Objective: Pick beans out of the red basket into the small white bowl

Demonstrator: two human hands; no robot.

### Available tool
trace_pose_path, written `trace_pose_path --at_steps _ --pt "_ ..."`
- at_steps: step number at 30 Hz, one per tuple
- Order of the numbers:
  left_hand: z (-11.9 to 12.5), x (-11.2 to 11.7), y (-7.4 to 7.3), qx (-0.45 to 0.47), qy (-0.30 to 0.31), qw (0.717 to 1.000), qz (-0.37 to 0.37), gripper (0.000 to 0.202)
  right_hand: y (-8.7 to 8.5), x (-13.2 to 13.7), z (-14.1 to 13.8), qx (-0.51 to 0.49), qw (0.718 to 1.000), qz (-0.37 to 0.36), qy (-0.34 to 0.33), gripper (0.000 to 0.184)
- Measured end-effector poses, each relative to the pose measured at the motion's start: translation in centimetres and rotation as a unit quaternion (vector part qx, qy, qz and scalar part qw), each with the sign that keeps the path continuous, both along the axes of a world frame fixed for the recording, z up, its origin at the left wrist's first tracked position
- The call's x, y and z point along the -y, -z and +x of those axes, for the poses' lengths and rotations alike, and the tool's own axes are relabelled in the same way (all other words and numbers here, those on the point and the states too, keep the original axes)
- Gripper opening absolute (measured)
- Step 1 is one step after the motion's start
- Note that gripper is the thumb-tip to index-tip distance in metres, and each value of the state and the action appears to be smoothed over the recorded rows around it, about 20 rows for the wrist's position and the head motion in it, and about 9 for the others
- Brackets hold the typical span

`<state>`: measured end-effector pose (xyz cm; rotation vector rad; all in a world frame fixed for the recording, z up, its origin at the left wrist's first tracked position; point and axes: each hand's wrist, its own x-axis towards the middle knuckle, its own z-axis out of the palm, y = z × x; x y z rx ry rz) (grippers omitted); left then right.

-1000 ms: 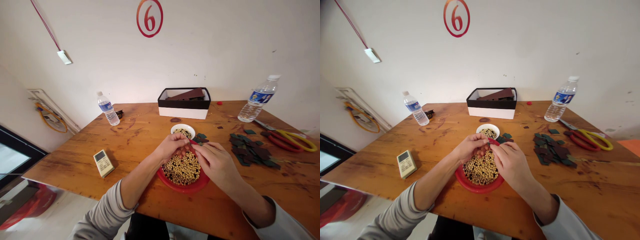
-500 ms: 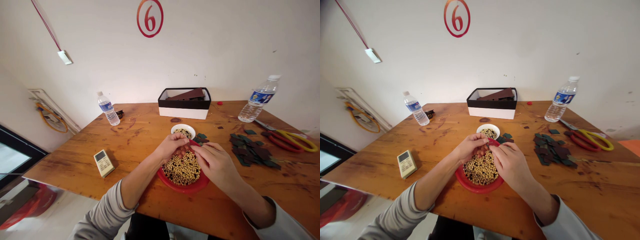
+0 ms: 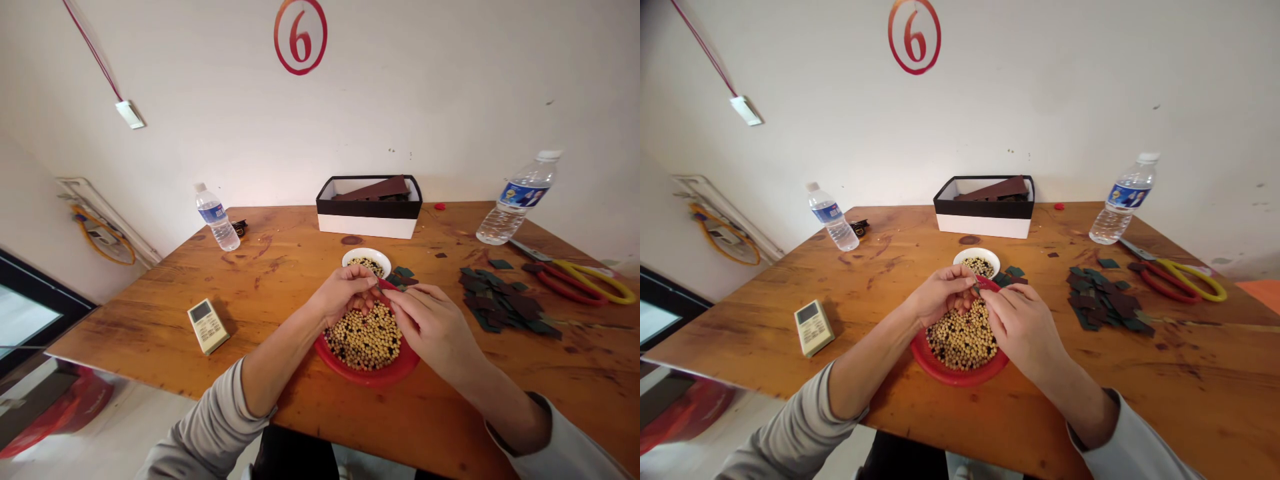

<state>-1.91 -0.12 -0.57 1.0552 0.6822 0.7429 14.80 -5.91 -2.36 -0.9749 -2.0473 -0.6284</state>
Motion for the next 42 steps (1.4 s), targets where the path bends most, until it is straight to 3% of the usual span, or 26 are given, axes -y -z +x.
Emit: trace_pose_path --at_steps 5,9,19,25,32,42 --pt "-0.22 -0.22 0.02 0.024 0.015 0.999 -0.039 0.007 -0.19 -0.01 0.23 0.008 0.999 0.027 0.017 0.024" --pt "-0.18 -0.25 0.13 0.028 0.035 0.998 -0.050 0.008 0.06 -0.08 0.23 0.040 0.999 0.003 0.016 0.028" --pt "0.20 0.13 0.20 -0.029 0.013 0.998 -0.052 0.014 -0.37 0.09 0.23 0.009 0.999 0.035 0.016 0.024" --pt "-0.02 0.07 0.06 0.004 0.030 0.998 -0.064 0.012 -0.60 0.33 -0.16 -0.015 0.997 -0.050 -0.055 0.019" --pt "-0.07 -0.04 0.05 -0.003 0.039 0.998 -0.058 0.011 -0.46 0.25 -0.26 -0.039 0.995 -0.072 -0.064 0.017" --pt "-0.01 0.21 -0.41 -0.027 0.054 0.997 -0.053 0.009 -0.59 0.34 -0.09 -0.097 0.972 -0.194 -0.094 0.016"
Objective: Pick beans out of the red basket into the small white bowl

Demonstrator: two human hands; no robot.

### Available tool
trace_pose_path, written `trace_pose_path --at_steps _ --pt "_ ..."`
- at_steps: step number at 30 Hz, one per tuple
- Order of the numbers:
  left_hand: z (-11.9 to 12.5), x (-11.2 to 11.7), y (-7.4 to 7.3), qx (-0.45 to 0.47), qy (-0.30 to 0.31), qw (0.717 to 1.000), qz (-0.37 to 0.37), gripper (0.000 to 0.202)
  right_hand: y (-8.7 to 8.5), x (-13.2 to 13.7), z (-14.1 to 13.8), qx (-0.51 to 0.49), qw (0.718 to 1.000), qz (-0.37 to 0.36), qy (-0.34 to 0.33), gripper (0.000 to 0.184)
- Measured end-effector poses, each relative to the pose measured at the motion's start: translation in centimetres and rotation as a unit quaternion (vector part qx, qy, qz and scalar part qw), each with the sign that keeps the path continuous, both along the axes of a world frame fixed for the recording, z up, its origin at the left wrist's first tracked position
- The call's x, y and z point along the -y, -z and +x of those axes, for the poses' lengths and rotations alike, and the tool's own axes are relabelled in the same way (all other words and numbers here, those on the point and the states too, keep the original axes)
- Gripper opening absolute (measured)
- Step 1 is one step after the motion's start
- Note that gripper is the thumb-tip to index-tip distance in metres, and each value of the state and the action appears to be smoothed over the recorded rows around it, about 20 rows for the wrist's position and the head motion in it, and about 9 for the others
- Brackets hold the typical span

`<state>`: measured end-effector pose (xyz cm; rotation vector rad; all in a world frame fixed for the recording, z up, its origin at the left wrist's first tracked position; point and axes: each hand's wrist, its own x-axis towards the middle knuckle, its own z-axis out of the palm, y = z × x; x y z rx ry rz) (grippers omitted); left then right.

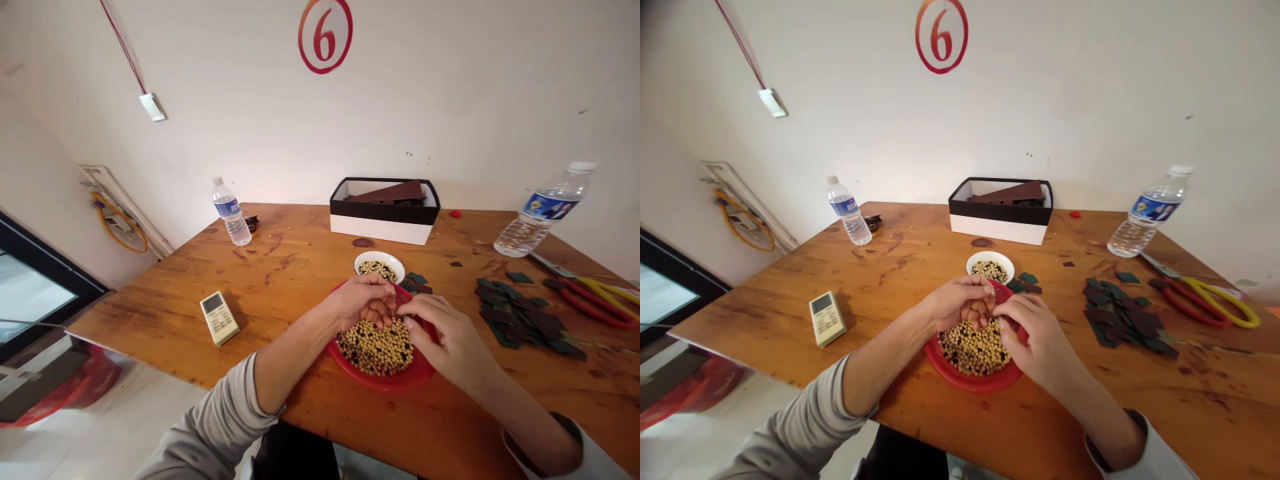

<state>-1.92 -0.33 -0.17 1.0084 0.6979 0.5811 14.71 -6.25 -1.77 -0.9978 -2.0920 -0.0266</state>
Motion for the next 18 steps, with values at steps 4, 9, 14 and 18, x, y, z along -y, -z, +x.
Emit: trace_pose_path --at_steps 4,9,14,18 --pt "0.02 -0.10 0.29 -0.005 0.009 1.000 0.012 0.009 -0.23 0.02 0.00 -0.003 0.999 -0.024 -0.025 0.016" --pt "0.05 -0.20 0.59 -0.021 0.025 0.999 0.022 0.011 -0.32 0.06 0.08 -0.023 0.997 -0.062 -0.041 0.015" --pt "0.09 -0.12 0.56 -0.024 0.034 0.999 0.025 0.012 -0.36 -0.10 0.29 -0.050 0.991 -0.107 -0.055 0.014" --pt "0.10 0.00 0.43 -0.032 0.029 0.999 0.026 0.012 -0.33 -0.16 0.47 -0.067 0.988 -0.133 -0.048 0.014"
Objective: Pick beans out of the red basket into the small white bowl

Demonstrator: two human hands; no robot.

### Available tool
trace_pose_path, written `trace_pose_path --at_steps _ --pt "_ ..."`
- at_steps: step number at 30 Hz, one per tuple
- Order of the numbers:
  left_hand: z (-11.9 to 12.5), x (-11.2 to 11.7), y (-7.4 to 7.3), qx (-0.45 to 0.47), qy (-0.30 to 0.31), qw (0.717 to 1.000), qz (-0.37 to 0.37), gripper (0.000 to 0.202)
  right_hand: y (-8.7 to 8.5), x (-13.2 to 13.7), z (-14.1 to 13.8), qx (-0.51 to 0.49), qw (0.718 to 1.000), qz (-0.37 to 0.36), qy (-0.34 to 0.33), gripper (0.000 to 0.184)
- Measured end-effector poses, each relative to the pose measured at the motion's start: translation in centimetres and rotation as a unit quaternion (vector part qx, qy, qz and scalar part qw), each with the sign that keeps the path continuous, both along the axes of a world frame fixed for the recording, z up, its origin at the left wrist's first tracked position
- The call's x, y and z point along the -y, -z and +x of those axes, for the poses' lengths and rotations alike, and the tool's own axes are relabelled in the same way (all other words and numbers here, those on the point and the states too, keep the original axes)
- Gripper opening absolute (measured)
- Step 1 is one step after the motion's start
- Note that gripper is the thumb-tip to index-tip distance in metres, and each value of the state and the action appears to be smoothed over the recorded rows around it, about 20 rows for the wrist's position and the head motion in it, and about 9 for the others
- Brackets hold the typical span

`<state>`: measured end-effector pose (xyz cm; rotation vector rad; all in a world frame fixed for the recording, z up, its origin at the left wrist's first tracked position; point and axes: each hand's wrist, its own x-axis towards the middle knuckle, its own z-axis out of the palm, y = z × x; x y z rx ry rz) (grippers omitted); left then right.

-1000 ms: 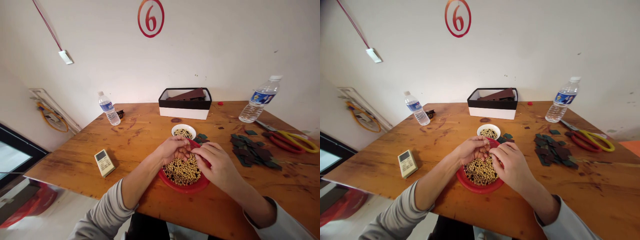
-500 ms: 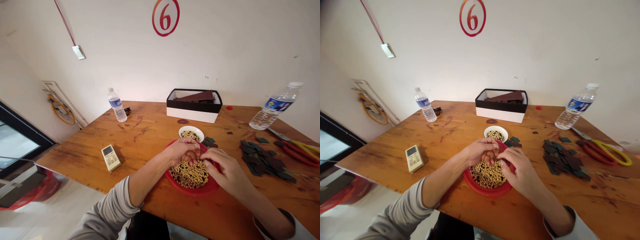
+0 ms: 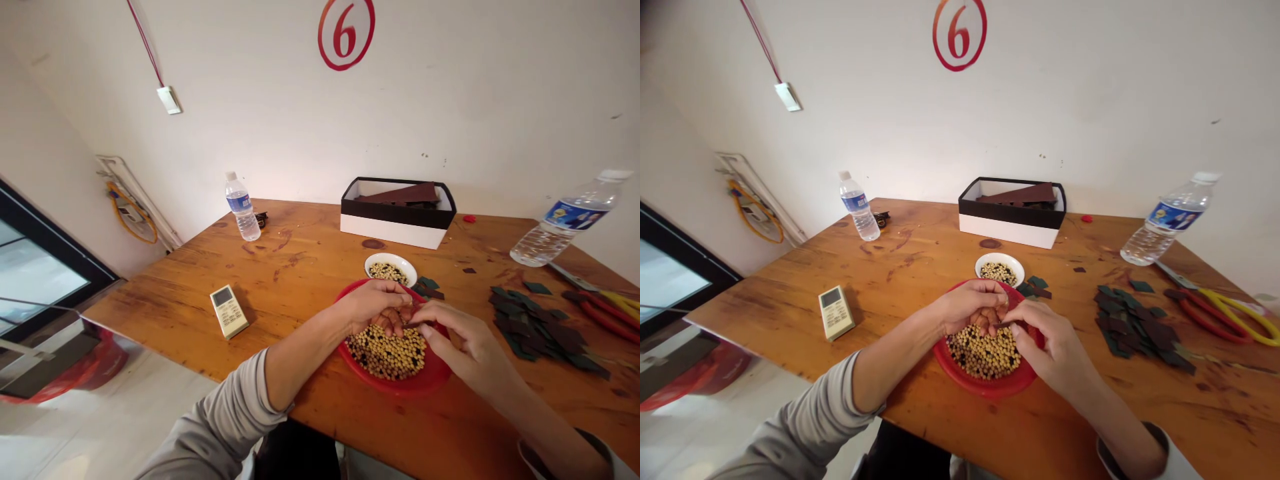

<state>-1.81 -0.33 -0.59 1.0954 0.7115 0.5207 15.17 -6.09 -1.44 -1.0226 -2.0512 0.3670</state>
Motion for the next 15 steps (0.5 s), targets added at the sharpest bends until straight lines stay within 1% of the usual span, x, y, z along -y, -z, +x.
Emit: trace_pose_path --at_steps 2,4,6,10,13,15 --pt "0.02 0.07 -0.09 -0.008 -0.005 1.000 0.002 0.013 0.09 0.00 0.15 -0.002 0.999 -0.030 -0.013 0.015" --pt "0.04 0.13 -0.19 -0.016 -0.012 1.000 0.001 0.013 0.22 -0.01 0.34 -0.004 0.997 -0.076 -0.026 0.017" --pt "0.05 0.16 -0.30 -0.021 -0.018 1.000 -0.003 0.013 0.37 -0.05 0.52 -0.009 0.994 -0.106 -0.022 0.019" --pt "-0.01 0.16 -0.48 -0.015 -0.019 1.000 -0.010 0.014 0.53 -0.21 0.64 -0.015 0.993 -0.118 -0.011 0.018" --pt "-0.04 0.17 -0.52 -0.013 -0.015 1.000 -0.011 0.014 0.27 -0.27 0.48 -0.009 0.993 -0.115 -0.007 0.018" --pt "-0.04 0.19 -0.52 -0.013 -0.014 1.000 -0.010 0.013 -0.03 -0.21 0.37 0.003 0.994 -0.108 -0.018 0.017"
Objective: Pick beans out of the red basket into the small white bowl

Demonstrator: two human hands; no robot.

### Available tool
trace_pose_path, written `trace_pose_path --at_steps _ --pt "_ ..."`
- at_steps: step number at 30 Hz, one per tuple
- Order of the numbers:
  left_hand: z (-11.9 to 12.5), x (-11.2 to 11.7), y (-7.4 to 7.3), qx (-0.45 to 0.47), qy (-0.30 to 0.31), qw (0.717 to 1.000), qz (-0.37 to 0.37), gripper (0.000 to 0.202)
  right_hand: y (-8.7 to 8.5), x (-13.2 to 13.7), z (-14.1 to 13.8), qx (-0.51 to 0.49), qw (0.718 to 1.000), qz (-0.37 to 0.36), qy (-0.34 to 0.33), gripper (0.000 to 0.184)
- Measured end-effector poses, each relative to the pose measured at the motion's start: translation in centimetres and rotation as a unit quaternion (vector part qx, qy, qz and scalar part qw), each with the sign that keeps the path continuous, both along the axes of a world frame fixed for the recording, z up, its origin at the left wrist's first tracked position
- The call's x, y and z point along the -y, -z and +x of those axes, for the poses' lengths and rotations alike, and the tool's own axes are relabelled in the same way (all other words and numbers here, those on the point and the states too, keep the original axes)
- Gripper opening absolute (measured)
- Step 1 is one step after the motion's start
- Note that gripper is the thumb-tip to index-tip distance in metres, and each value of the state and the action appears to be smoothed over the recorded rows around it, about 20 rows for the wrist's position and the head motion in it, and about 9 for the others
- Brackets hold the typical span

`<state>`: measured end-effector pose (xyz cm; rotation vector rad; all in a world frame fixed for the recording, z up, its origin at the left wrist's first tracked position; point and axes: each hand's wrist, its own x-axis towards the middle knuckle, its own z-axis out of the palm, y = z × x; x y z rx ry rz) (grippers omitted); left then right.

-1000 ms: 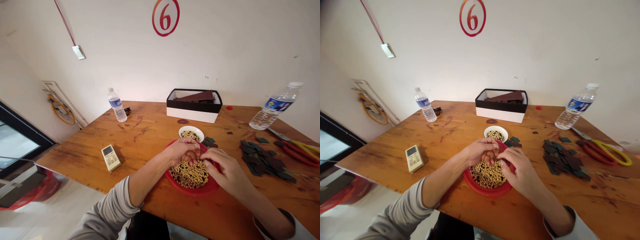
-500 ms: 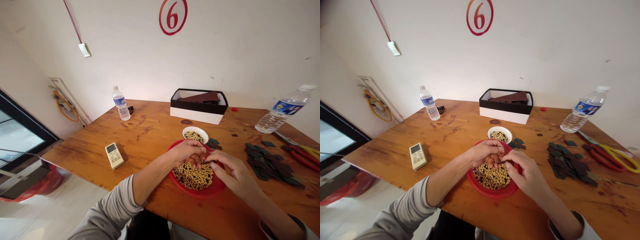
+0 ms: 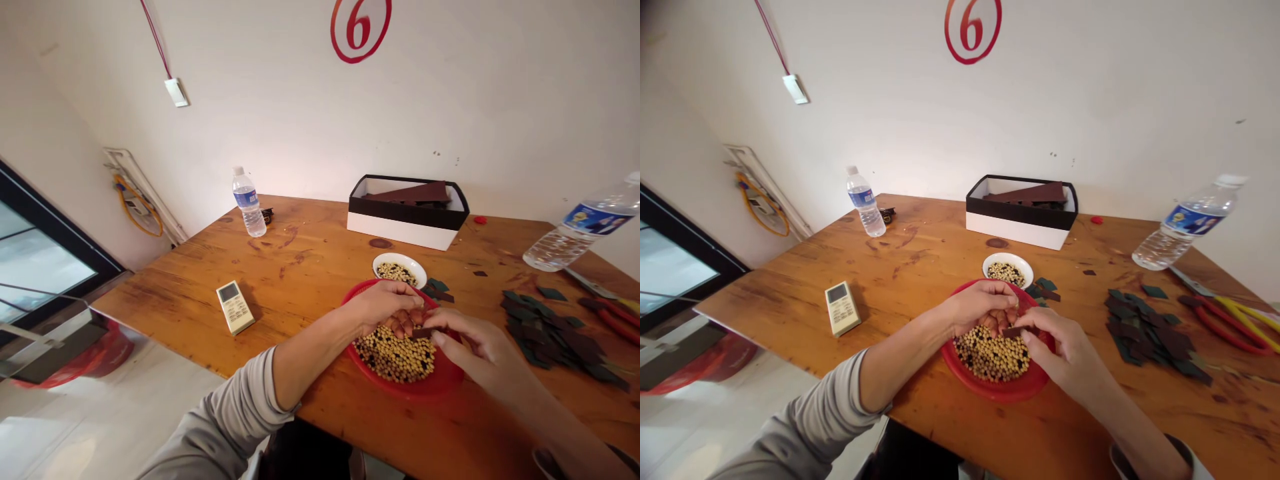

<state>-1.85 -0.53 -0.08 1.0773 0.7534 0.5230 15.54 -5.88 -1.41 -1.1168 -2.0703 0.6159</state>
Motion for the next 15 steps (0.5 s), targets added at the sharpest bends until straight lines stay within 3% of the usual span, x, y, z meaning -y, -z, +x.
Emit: trace_pose_path --at_steps 3,5,7,10,12,15 --pt "0.03 0.03 -0.02 -0.002 -0.003 1.000 0.001 0.013 -0.26 0.27 0.04 0.010 0.999 -0.010 -0.031 0.017" --pt "0.05 0.04 -0.09 -0.001 -0.008 1.000 -0.003 0.014 -0.13 0.48 0.23 -0.006 1.000 0.000 0.001 0.018" --pt "0.05 0.06 -0.19 0.005 -0.014 1.000 -0.013 0.014 0.18 0.60 0.43 -0.022 0.994 0.067 0.079 0.017" --pt "0.10 0.15 -0.30 0.020 -0.017 0.999 -0.028 0.014 0.59 0.42 0.46 0.024 0.959 0.234 0.158 0.021" --pt "0.20 0.22 -0.31 0.028 -0.022 0.999 -0.039 0.014 0.66 0.13 0.25 0.094 0.930 0.327 0.139 0.025" --pt "0.43 0.33 -0.22 0.031 -0.040 0.997 -0.060 0.017 0.50 -0.26 -0.12 0.185 0.899 0.387 0.091 0.027"
